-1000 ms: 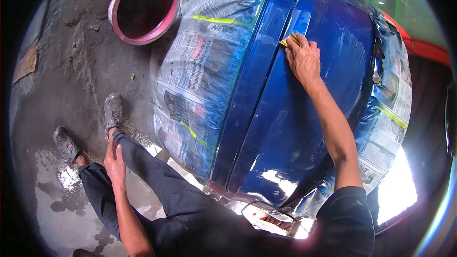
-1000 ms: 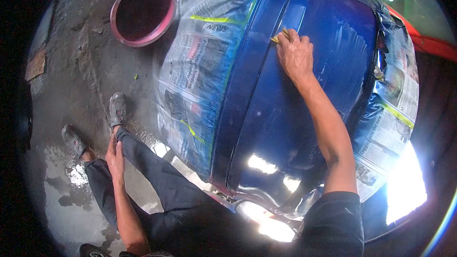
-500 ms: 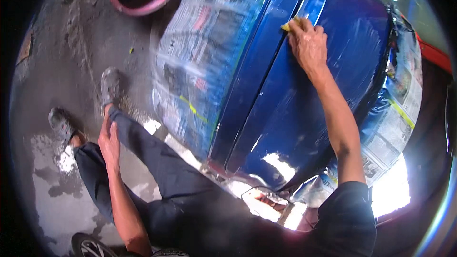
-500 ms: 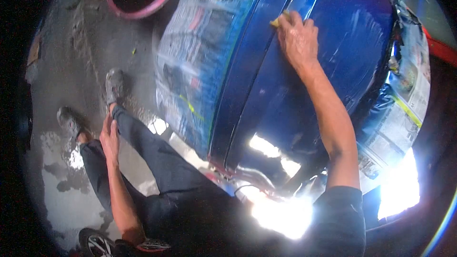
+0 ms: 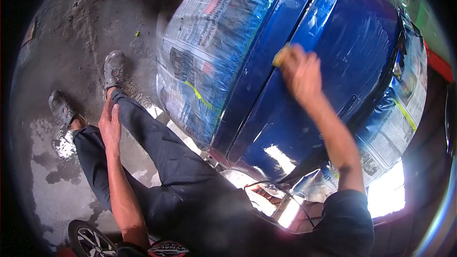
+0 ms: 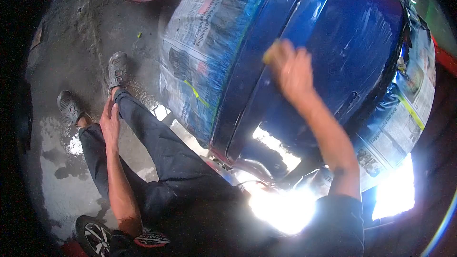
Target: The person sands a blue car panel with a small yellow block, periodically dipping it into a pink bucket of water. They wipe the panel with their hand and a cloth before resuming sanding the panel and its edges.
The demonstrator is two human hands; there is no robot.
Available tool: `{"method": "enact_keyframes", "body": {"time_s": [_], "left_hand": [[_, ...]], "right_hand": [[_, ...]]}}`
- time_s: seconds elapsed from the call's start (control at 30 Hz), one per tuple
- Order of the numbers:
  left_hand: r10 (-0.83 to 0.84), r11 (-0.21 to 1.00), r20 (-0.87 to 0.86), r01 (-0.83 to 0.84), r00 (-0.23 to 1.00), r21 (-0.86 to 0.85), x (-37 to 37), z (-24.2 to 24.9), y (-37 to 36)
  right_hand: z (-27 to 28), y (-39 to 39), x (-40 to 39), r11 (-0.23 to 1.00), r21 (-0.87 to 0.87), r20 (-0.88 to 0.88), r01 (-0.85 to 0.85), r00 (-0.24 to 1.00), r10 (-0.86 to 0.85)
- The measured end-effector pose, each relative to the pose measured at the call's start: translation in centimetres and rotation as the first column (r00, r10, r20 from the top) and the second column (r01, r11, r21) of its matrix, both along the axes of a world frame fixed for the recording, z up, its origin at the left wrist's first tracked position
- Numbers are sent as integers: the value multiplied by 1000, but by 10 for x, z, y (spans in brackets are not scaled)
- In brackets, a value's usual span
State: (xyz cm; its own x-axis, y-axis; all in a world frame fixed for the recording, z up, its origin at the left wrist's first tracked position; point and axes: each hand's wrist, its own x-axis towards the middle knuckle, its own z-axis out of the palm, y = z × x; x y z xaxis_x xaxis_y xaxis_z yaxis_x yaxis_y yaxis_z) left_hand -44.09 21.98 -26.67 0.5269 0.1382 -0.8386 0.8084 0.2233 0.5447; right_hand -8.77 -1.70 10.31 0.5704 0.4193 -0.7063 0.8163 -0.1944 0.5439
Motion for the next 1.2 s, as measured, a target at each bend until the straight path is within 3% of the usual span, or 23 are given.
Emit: {"method": "enact_keyframes", "body": {"time_s": [0.07,0.1,0.17,0.2,0.27,0.3,0.37,0.43,0.5,0.57,0.67,0.8,0.83,0.9,0.97,1.03,1.1,1.2], "left_hand": [[-2,1000,16,2,1000,24,1,1,-3],[7,1000,30,-8,1000,27,-2,-3,-4],[11,1000,32,-12,999,24,-5,-4,-3],[11,1000,24,-11,1000,22,-4,-3,-2],[2,1000,17,-2,1000,21,0,-1,-1],[-6,1000,12,5,1000,28,1,-2,-1],[2,999,4,-2,1000,39,0,-4,-2],[26,999,-7,-26,1000,40,-4,-10,-8],[15,999,25,-16,1000,33,1,-4,-8],[5,999,45,-7,999,38,1,-3,-5],[-12,1000,56,10,998,28,-1,-4,-4],[-62,997,112,57,992,42,-9,-21,-7],[-48,999,96,46,994,24,-11,-21,-8],[-47,999,90,46,995,6,-14,-25,-8],[-58,998,96,58,994,7,-19,-29,-11],[-82,997,92,82,992,6,-19,-26,-12],[-63,998,98,64,993,0,-28,-38,-15],[-58,998,112,57,992,8,-30,-37,-15]], "right_hand": [[-12,8,58,990,138,203,-33,979,5],[-17,6,67,971,187,280,-148,956,92],[-14,10,23,997,61,269,-51,962,33],[-11,1,-18,996,-89,185,9,983,7],[0,-48,-100,999,-27,-154,19,988,-23],[5,-43,-125,996,-85,-249,26,967,-47],[8,-52,-107,992,53,-299,117,949,-96],[2,-18,-36,1000,-19,-84,4,996,-6],[-12,10,39,999,-52,161,-1,987,9],[-22,12,95,989,121,315,-80,948,39],[-8,4,58,965,261,315,-34,948,-52],[30,-79,-91,865,464,164,189,942,-294],[36,-86,-106,873,434,155,224,936,-317],[43,-74,-65,861,475,172,182,940,-293],[40,-58,4,872,487,259,40,947,-188],[34,-34,60,858,514,364,-25,912,-191],[30,-33,59,819,566,398,-89,900,-177],[47,-62,-46,848,524,343,83,890,-300]]}}
